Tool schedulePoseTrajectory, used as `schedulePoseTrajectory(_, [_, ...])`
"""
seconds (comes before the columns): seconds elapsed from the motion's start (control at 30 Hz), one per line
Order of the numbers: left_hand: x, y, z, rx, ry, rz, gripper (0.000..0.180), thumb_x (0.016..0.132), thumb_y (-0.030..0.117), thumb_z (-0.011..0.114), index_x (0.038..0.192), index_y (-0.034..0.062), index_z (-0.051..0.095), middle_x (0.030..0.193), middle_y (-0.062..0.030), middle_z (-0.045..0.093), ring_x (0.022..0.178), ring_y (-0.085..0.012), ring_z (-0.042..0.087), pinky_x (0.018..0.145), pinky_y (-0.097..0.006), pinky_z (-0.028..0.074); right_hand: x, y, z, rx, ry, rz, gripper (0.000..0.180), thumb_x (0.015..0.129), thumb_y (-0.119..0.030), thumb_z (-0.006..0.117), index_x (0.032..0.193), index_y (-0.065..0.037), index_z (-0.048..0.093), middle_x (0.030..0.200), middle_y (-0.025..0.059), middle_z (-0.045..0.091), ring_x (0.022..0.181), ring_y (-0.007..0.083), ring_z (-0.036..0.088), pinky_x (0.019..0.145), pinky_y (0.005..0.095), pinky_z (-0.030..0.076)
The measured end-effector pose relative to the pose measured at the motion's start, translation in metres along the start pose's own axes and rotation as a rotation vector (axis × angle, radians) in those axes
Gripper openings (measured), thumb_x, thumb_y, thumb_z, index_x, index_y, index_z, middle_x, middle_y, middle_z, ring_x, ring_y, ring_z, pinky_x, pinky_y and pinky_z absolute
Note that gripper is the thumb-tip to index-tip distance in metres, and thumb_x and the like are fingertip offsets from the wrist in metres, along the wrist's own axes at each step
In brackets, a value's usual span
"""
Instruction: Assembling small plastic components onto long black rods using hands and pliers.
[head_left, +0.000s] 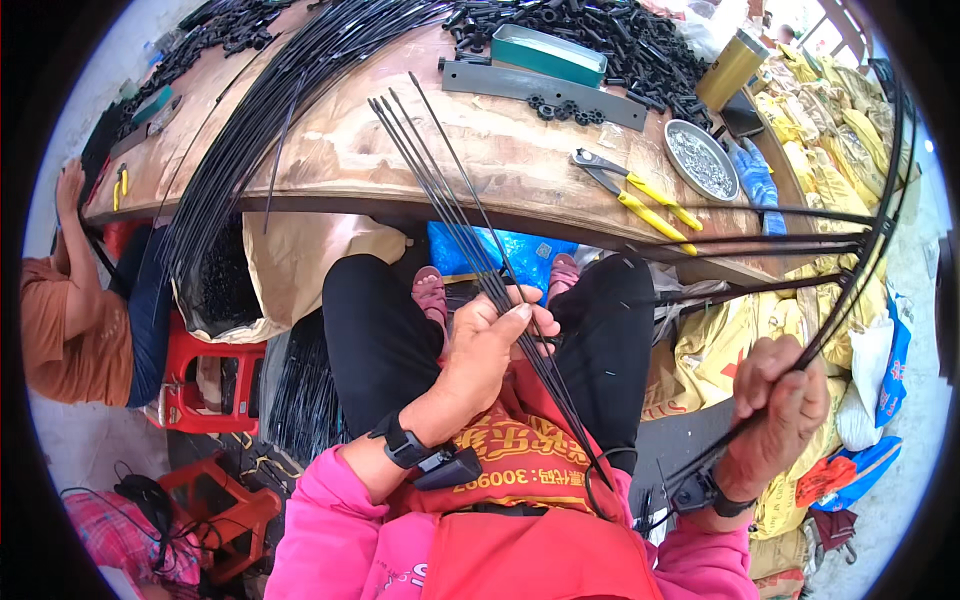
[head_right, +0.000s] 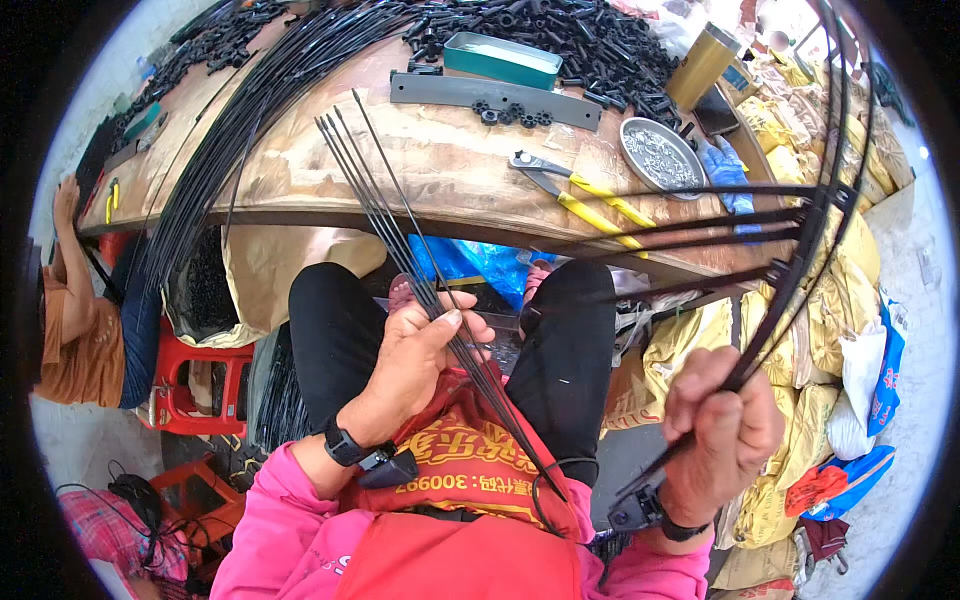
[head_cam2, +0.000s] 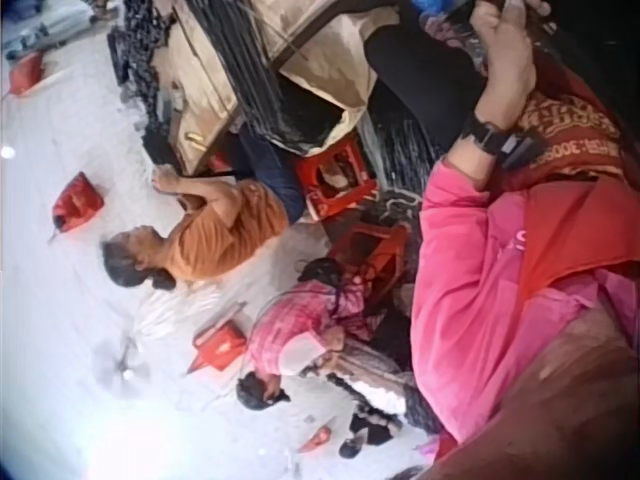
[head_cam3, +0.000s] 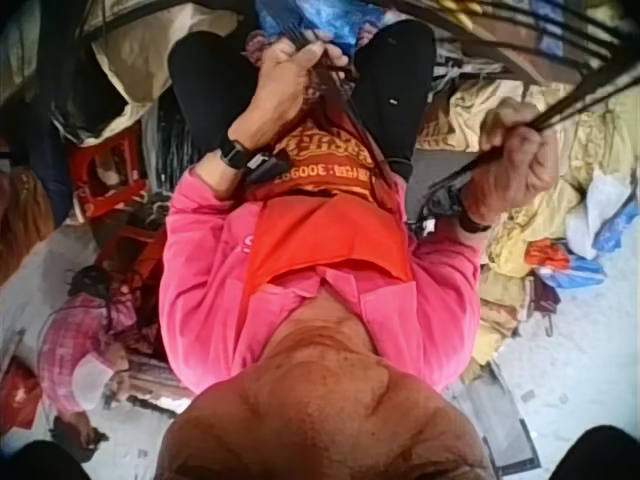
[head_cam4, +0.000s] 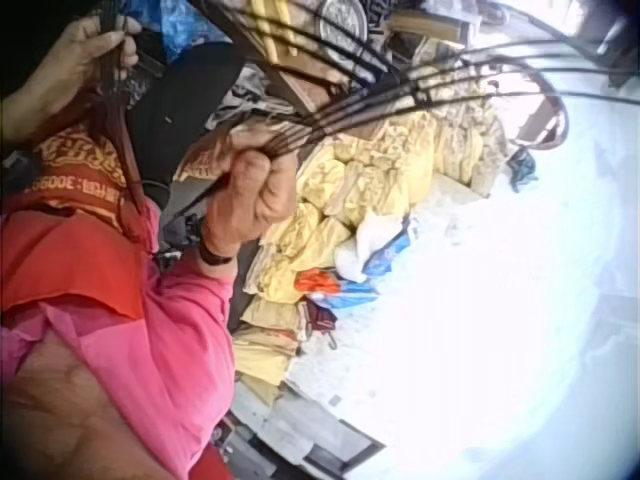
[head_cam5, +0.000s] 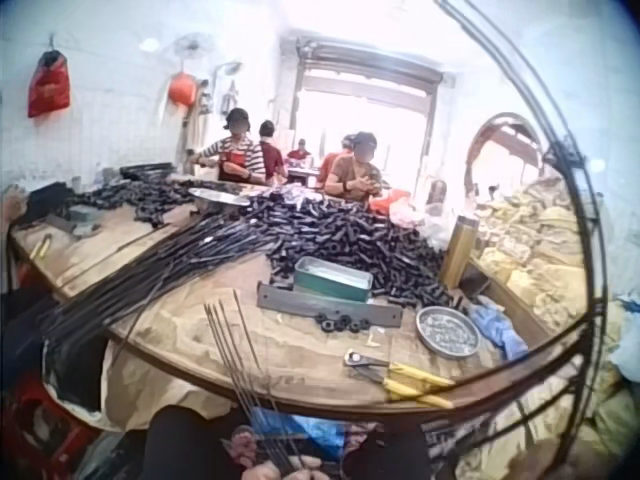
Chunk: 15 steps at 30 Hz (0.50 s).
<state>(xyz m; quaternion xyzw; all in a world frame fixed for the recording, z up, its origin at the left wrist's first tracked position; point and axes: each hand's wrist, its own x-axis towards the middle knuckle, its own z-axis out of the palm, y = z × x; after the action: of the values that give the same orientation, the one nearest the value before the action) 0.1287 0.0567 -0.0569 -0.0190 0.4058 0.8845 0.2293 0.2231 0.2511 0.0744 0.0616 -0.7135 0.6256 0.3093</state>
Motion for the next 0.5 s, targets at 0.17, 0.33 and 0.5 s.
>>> schedulePoseTrajectory(0.17, [-0.014, 0.015, -0.003, -0.029, -0.085, -0.007, 0.017, 0.094, 0.01, 0.048, 0.105, -0.0013, 0.054, 0.085, -0.0092, 0.06, 0.079, -0.0206, 0.063, 0.071, -0.037, 0.056, -0.011, -0.009, -0.008, -0.03, -0.07, 0.131, 0.023, 0.088, -0.013, 0.052, 0.074, 0.005, 0.052, 0.063, 0.009, 0.05, 0.047, 0.01, 0.042, 0.042, 0.0216, 0.033])
schedulePoseTrajectory(0.33, [-0.024, 0.027, 0.01, 0.014, -0.19, 0.0, 0.016, 0.094, 0.008, 0.046, 0.105, -0.0008, 0.053, 0.081, -0.0059, 0.057, 0.077, -0.0156, 0.061, 0.072, -0.034, 0.056, -0.011, 0.025, 0.027, -0.184, -0.292, 0.405, 0.017, 0.09, -0.008, 0.051, 0.081, 0.003, 0.06, 0.063, 0.0004, 0.054, 0.052, 0.0048, 0.047, 0.048, 0.0205, 0.038])
schedulePoseTrajectory(0.5, [0.01, 0.015, 0.014, 0.09, -0.142, -0.104, 0.019, 0.092, 0.006, 0.049, 0.108, -0.0016, 0.054, 0.088, -0.0087, 0.06, 0.08, -0.0178, 0.062, 0.068, -0.035, 0.057, -0.017, 0.104, 0.049, -0.103, -0.413, 0.585, 0.02, 0.093, -0.016, 0.053, 0.08, -0.001, 0.058, 0.061, -0.0011, 0.053, 0.052, 0.0046, 0.048, 0.046, 0.0205, 0.039])
